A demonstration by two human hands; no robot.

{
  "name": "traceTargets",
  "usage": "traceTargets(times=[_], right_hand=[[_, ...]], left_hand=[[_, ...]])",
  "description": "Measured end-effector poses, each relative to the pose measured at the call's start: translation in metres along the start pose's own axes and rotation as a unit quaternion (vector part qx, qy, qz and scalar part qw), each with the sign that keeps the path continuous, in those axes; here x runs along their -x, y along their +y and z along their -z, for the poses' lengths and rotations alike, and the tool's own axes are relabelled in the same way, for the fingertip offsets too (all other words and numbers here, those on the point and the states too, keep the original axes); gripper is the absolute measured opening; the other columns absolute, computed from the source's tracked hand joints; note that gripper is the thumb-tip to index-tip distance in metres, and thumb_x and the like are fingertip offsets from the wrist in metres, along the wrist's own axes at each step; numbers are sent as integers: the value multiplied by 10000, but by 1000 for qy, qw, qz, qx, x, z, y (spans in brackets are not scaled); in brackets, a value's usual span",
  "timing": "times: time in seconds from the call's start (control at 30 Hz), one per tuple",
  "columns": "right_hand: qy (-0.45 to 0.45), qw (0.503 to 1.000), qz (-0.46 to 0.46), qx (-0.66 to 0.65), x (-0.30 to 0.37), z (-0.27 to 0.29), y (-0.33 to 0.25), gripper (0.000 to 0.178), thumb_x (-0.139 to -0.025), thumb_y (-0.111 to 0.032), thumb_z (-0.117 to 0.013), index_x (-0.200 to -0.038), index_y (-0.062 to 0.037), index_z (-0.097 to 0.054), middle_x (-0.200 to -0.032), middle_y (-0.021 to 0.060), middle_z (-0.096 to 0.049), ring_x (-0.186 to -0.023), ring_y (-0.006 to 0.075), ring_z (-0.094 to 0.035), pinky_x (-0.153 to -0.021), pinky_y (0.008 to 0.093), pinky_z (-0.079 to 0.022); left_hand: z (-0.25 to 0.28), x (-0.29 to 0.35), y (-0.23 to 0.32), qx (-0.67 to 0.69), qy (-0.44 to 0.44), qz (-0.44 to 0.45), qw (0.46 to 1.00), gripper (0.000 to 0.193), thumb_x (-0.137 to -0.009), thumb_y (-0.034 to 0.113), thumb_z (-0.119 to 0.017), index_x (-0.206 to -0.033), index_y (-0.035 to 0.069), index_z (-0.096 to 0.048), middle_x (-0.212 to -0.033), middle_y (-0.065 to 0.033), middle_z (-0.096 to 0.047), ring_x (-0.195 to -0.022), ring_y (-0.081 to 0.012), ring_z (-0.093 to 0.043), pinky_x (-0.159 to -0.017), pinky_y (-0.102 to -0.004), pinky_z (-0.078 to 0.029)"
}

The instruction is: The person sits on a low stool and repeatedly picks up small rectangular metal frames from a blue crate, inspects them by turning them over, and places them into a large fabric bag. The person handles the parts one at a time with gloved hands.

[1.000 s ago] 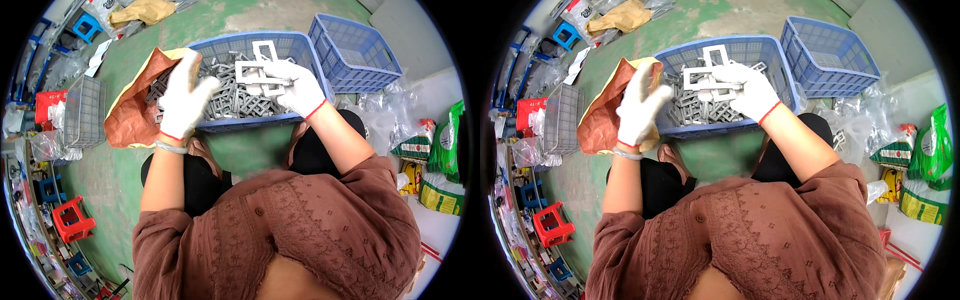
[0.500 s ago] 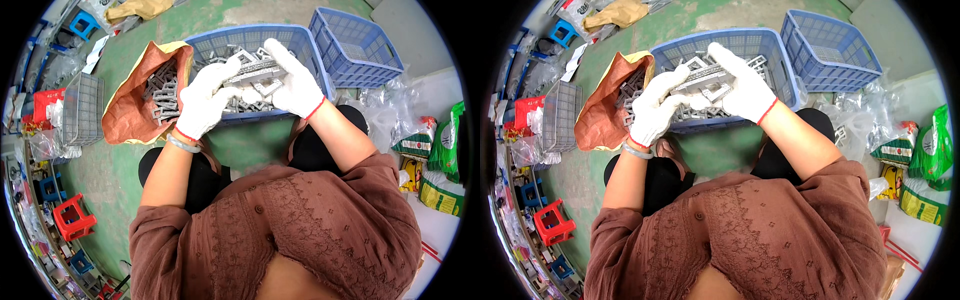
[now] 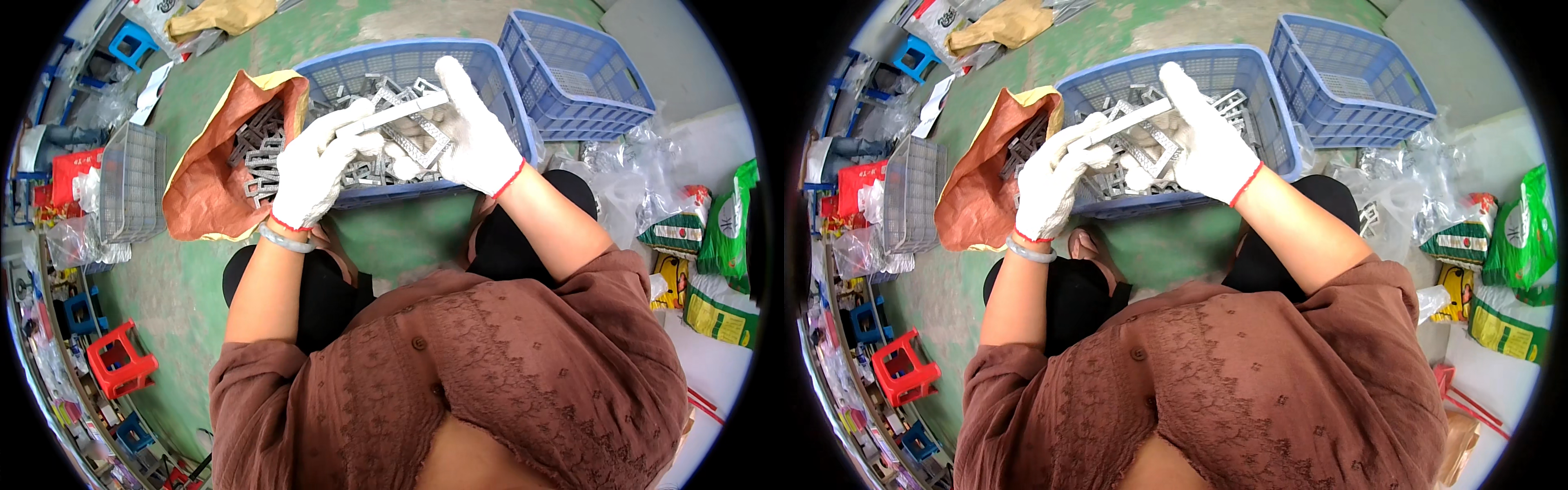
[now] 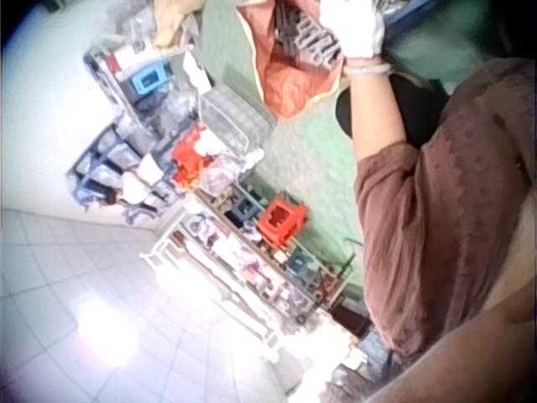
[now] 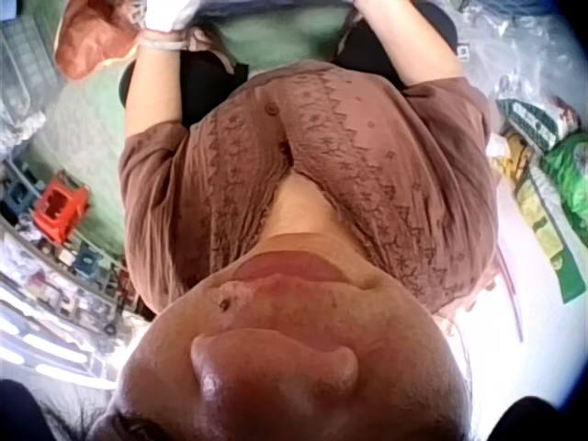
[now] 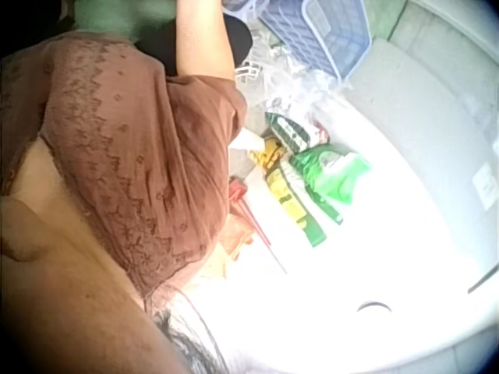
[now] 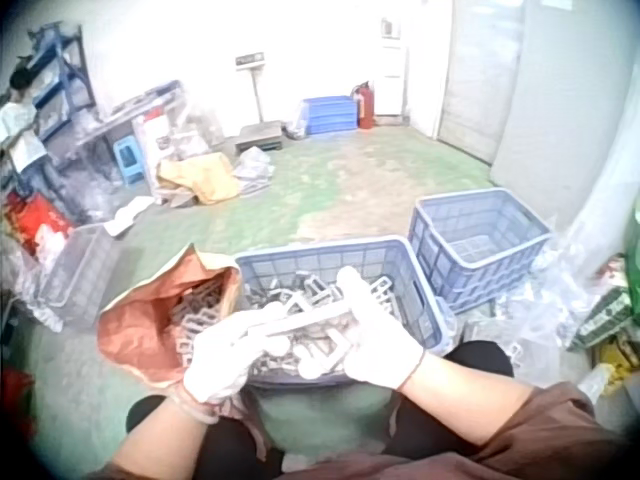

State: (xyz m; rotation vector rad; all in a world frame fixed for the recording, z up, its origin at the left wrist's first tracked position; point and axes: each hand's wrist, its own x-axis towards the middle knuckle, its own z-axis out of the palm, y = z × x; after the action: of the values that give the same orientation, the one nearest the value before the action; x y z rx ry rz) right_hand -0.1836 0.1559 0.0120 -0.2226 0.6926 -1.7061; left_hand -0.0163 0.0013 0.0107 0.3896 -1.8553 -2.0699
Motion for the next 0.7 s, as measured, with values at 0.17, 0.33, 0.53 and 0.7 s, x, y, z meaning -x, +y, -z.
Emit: traceTargets(times=[0.17, 0.33, 0.53, 0.7], right_hand=[[77, 997, 15, 0, 2, -8, 1, 636, -913, -642, -585, -1064, -30, -666, -973, 144, -669, -857, 231, -678, -698, 445, -623], [143, 989, 33, -5, 2, -13, 6, 605, -892, -655, -607, -1083, -84, -667, -1002, 125, -681, -859, 249, -681, -646, 410, -610], [131, 991, -7, 2, 6, -14, -1, 546, -904, -599, -643, -1102, -91, -663, -1066, 126, -684, -876, 285, -677, -560, 353, -532], [99, 995, 27, 5, 3, -3, 1, 437, -965, -454, -629, -1189, -79, -636, -1084, 145, -680, -900, 306, -676, -578, 360, -553]], left_hand=[[-4, -2, 2, 19, 7, 11, 1000, 412, -983, 102, -590, -1360, -56, -544, -1217, -111, -669, -1004, -147, -673, -898, -270, -528], [-4, -2, 1, 32, 9, 20, 999, 410, -978, 92, -591, -1357, -58, -545, -1224, -113, -664, -998, -150, -672, -901, -270, -528], [-4, -1, 2, 33, 8, 7, 999, 412, -959, 60, -598, -1349, -65, -547, -1253, -127, -646, -1011, -167, -670, -909, -288, -536], [-10, 1, 10, 28, 32, 7, 999, 427, -918, 25, -639, -1322, -79, -548, -1305, -148, -602, -1080, -205, -649, -926, -318, -542]])
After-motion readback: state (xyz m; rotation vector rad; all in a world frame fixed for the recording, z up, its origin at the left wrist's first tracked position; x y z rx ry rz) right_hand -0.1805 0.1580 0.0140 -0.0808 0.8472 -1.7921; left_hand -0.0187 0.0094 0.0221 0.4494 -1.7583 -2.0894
